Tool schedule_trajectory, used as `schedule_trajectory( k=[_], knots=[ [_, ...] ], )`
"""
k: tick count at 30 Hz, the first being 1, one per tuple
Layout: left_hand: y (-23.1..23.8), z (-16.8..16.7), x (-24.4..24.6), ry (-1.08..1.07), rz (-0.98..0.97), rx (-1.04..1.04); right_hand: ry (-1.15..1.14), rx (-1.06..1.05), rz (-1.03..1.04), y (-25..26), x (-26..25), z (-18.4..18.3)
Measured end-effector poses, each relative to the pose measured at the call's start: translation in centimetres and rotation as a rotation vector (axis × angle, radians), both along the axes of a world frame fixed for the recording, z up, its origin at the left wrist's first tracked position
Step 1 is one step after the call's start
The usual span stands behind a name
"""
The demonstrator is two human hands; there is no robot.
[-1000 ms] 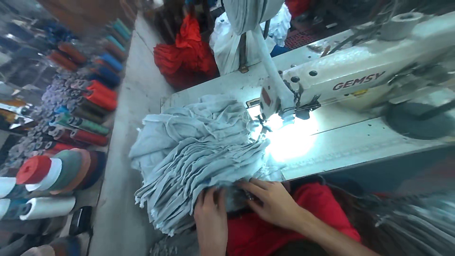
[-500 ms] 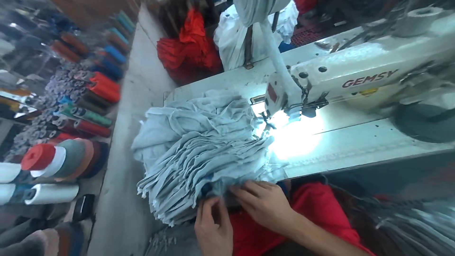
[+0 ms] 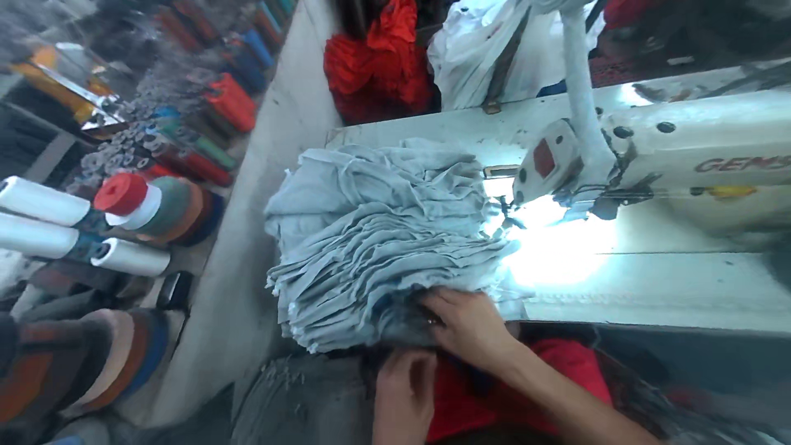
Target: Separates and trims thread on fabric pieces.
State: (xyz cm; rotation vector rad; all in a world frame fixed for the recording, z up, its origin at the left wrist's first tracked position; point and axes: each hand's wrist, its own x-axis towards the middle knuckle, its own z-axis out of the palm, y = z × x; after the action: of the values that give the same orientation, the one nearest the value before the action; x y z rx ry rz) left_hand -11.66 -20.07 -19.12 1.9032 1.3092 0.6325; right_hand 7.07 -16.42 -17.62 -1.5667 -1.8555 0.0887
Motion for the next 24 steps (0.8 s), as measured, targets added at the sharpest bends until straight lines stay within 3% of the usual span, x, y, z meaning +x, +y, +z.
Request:
schedule_trajectory(
  k=[4, 7, 11, 14, 16, 20, 24],
  knots=[
    [2.1, 1.0, -1.4, 0.011, 0.183, 0.224, 0.108, 0.114, 0.001, 3.3, 1.0, 2.2],
    [7.1, 2.6, -2.0, 0.077, 0.231, 0.409, 0.073, 0.213, -0.061, 5.3, 0.6, 0.8],
    [14.7, 3.3, -2.4, 0.148, 0.124, 0.352, 0.02, 0.192, -0.016, 5.5, 0.0, -1.7],
    [16.8, 3.3, -2.7, 0.086, 0.055, 0.327, 0.015, 0.139, 0.027, 4.8, 0.0, -2.3],
    [15.6, 3.5, -3.3, 0.086, 0.055, 0.317, 0.027, 0.086, 0.037, 3.9, 0.0, -2.3],
    [8.2, 3.8, -4.4, 0.107, 0.167, 0.331, 0.084, 0.028, 0.029, 1.5, 0.7, -3.0],
    [3.2, 1.6, -3.1, 0.049, 0.273, 0.29, 0.094, -0.029, 0.003, 0.0, 0.8, -3.5]
  ],
)
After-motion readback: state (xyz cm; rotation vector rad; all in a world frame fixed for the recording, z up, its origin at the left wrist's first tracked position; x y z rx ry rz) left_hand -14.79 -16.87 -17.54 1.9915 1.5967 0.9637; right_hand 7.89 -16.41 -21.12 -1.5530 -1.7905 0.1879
